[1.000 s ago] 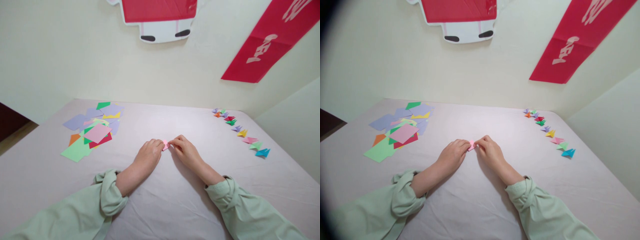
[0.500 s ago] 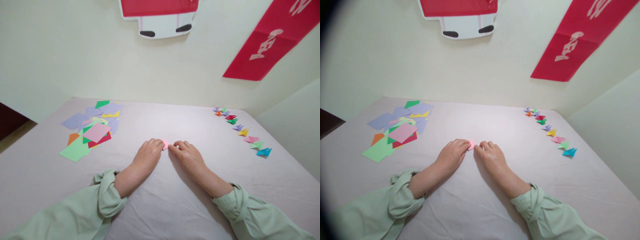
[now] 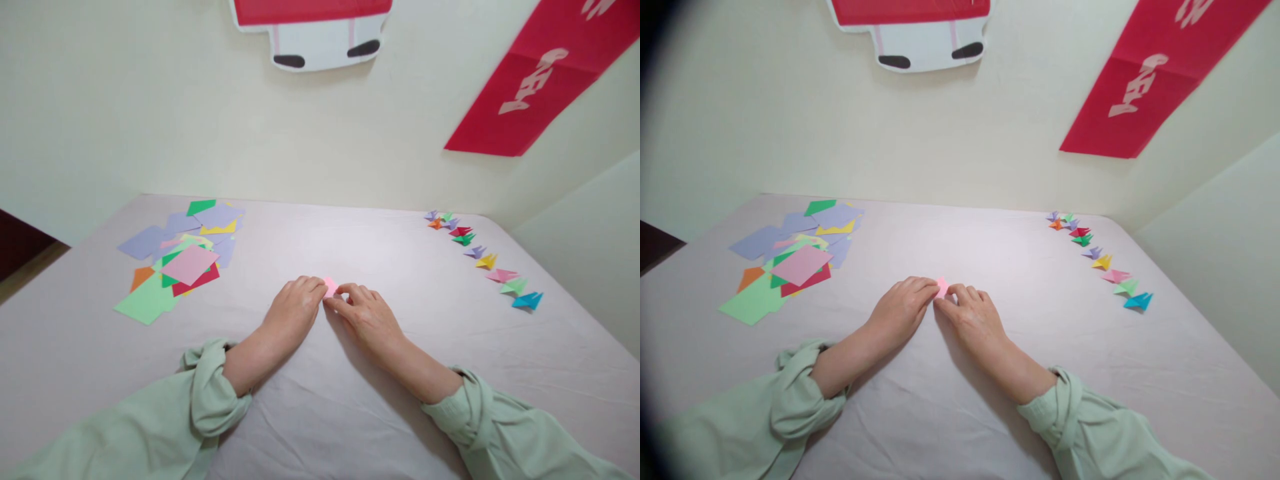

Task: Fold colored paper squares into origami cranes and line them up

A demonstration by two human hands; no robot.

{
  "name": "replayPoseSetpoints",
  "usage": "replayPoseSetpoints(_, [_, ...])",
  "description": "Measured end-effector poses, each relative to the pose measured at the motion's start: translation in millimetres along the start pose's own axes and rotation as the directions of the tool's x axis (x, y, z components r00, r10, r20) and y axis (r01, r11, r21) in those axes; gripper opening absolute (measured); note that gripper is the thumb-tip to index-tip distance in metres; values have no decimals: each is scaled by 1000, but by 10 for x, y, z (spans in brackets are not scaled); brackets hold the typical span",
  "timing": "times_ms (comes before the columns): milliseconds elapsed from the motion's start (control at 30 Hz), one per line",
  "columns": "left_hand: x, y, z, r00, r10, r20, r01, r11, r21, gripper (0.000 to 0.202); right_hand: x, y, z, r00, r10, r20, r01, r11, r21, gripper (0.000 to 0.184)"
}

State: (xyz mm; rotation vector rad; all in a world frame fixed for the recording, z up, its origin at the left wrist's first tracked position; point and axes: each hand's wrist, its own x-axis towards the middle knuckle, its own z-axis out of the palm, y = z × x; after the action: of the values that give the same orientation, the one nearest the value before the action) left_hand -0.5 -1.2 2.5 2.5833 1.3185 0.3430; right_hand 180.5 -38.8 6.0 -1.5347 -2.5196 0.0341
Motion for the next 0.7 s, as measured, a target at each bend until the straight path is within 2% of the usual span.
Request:
replayPoseSetpoints(233, [-23,-21,21,1000,23,-9,-23,1000,20,28,14,93,-15,991,134,-4,-135,991,-18,30])
replayPoseSetpoints(533, [-163,-25,36,993,112,-21,-109,988,112,30,29,55,0,987,160,5,-160,987,-33,29])
replayPoseSetpoints(700, [-308,-49,33,995,87,-51,-80,989,128,31,22,45,-20,987,156,27,-155,987,-36,30])
